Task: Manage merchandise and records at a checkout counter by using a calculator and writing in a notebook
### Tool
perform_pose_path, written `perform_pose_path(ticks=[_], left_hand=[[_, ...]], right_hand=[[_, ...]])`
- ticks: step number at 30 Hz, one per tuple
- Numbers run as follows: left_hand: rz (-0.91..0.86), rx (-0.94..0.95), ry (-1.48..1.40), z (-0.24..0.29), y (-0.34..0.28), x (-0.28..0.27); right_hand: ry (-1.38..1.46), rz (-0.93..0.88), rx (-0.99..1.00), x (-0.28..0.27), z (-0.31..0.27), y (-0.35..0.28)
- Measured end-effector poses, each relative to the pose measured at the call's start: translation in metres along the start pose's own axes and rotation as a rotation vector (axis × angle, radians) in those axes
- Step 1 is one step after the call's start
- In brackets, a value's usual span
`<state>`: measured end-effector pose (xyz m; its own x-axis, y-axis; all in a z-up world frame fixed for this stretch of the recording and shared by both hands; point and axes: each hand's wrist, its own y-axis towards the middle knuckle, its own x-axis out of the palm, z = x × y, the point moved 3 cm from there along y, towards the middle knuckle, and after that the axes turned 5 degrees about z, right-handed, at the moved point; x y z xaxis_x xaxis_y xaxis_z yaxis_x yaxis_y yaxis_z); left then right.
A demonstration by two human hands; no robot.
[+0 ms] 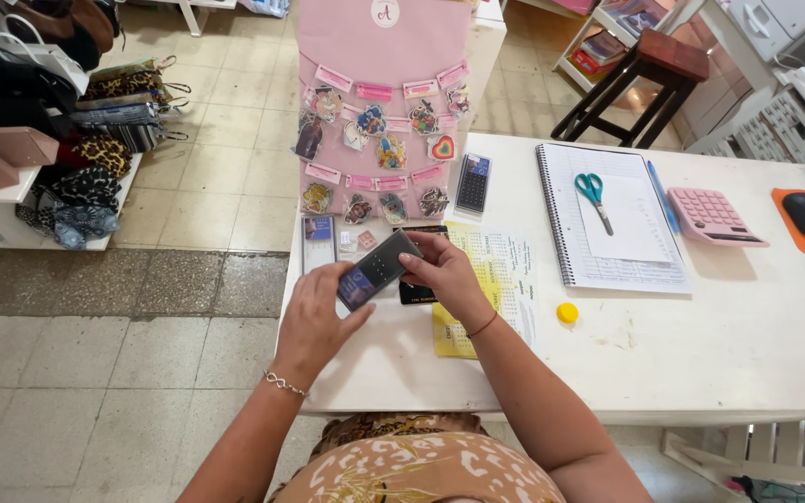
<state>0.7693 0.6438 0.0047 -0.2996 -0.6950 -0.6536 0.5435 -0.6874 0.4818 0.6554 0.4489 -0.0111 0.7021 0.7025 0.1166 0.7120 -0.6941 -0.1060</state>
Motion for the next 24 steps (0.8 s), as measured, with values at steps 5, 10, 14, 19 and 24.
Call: perform_pose_path(ticks=[5,10,14,19,24], left_hand=[[-0.089,-0.388,-0.509,-0.006,-0.020,-0.007],[-0.180,-0.629,-0.644,-0.027,-0.031,-0.002],[-0.132,-0.742,-0.884,-0.034,-0.037,0.013],[-0.122,-0.757,-0.956,-0.030,-0.038,0.017],[-0.107,-0.693,-1.107,-0.007,-0.034,0.014]], right_hand=[[-0.001,-0.030,-0.010,0.001,0.006,-0.004],[0.037,-0.029,0.000,0.007,-0.002,-0.014],[0.040,-0.021,-0.043,0.009,-0.001,-0.014],[-0.043,-0.050,-0.092,0.006,0.006,-0.010],[0.034,-0.017,-0.039,0.012,-0.003,-0.016]])
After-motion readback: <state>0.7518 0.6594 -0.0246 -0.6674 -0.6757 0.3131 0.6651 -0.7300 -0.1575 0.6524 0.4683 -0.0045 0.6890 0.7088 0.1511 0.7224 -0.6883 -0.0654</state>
